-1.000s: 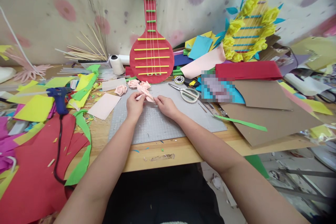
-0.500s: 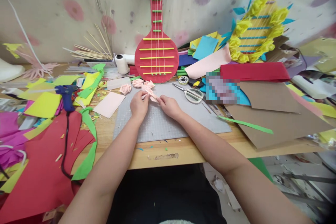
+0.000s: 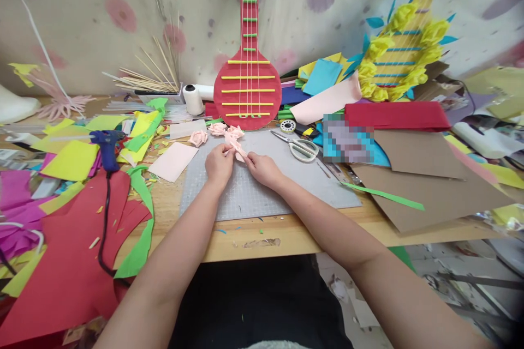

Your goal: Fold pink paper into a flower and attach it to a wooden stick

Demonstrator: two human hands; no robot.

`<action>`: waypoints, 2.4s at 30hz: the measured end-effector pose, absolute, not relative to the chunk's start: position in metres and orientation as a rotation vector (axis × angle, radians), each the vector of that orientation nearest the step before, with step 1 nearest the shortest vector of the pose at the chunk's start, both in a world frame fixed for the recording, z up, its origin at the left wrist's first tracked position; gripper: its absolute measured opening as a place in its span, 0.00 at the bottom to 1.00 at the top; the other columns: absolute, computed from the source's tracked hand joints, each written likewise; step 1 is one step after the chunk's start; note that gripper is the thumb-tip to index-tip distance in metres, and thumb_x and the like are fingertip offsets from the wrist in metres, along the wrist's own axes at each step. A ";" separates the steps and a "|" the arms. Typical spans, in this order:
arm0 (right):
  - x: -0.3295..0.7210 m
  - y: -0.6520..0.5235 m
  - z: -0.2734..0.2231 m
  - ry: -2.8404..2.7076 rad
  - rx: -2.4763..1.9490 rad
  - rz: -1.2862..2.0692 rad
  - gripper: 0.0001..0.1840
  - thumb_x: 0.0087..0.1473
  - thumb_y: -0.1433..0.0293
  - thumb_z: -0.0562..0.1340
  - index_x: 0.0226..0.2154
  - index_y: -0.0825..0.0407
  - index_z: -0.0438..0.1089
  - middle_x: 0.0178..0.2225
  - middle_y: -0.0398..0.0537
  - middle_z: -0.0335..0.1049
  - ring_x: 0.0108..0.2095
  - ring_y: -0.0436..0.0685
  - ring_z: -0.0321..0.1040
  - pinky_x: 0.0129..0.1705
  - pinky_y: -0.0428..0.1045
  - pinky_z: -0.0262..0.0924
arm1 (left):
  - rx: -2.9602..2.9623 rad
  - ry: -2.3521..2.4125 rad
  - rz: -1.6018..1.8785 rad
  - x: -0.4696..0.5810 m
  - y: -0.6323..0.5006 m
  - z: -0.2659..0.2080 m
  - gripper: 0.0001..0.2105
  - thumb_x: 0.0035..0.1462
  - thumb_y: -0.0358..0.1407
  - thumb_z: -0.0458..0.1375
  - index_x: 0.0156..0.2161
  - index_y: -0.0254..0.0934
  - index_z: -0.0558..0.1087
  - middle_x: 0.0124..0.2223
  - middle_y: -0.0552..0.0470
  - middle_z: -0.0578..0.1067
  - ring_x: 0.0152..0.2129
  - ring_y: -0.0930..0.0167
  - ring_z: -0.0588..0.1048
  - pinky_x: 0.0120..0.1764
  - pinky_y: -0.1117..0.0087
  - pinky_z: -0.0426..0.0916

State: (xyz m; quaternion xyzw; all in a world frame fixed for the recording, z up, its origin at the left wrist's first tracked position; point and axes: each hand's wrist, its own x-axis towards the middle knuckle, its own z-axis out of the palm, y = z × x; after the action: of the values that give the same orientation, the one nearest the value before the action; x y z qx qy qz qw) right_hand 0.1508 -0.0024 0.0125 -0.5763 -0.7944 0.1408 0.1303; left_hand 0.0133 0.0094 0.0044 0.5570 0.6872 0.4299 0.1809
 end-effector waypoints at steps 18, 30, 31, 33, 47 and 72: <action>0.162 -0.005 0.024 -2.205 -1.512 0.751 0.12 0.50 0.63 0.60 0.23 0.54 0.67 0.21 0.41 0.68 0.23 0.46 0.60 0.27 0.43 0.46 | 1.569 1.913 1.251 0.018 0.007 0.007 0.07 0.48 0.38 0.56 0.31 0.40 0.75 0.34 0.50 0.78 0.30 0.68 0.74 0.36 0.69 0.63; 0.165 -0.005 0.025 -2.203 -1.382 0.896 0.14 0.58 0.65 0.52 0.28 0.55 0.66 0.20 0.41 0.68 0.22 0.46 0.62 0.29 0.42 0.51 | 1.466 1.707 1.360 0.013 0.014 -0.007 0.06 0.50 0.36 0.55 0.32 0.38 0.71 0.33 0.51 0.75 0.30 0.70 0.73 0.36 0.70 0.65; 0.165 -0.005 0.025 -2.223 -1.385 0.874 0.14 0.58 0.66 0.51 0.29 0.55 0.66 0.20 0.41 0.68 0.23 0.47 0.62 0.30 0.42 0.51 | 1.441 1.694 1.374 0.013 0.015 -0.008 0.05 0.49 0.36 0.55 0.32 0.37 0.71 0.33 0.50 0.75 0.31 0.70 0.73 0.36 0.70 0.65; 0.165 -0.004 0.026 -2.257 -1.403 0.810 0.14 0.59 0.67 0.50 0.29 0.55 0.66 0.22 0.42 0.68 0.24 0.47 0.62 0.31 0.43 0.51 | 1.398 1.676 1.393 0.013 0.016 -0.010 0.05 0.49 0.36 0.56 0.31 0.37 0.71 0.33 0.50 0.75 0.32 0.70 0.73 0.36 0.70 0.66; 0.159 0.002 0.021 -2.331 -1.556 0.621 0.17 0.62 0.66 0.46 0.37 0.55 0.67 0.31 0.49 0.72 0.30 0.51 0.66 0.34 0.45 0.52 | 1.388 1.729 1.392 0.011 0.020 -0.012 0.07 0.46 0.37 0.57 0.32 0.37 0.72 0.30 0.52 0.74 0.28 0.71 0.72 0.36 0.69 0.67; 0.155 -0.002 0.011 -2.295 -1.521 0.373 0.16 0.59 0.61 0.50 0.37 0.53 0.67 0.28 0.46 0.72 0.28 0.51 0.65 0.29 0.45 0.45 | 0.865 1.471 1.494 0.019 0.017 0.010 0.06 0.40 0.34 0.57 0.21 0.35 0.65 0.19 0.58 0.64 0.17 0.78 0.62 0.23 0.75 0.60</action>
State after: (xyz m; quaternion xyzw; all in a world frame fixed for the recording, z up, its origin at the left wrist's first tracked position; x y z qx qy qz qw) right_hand 0.1553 -0.0023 0.0108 -0.5384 -0.8124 0.1320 0.1806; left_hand 0.0190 0.0172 0.0099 0.3454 0.5878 0.5970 0.4228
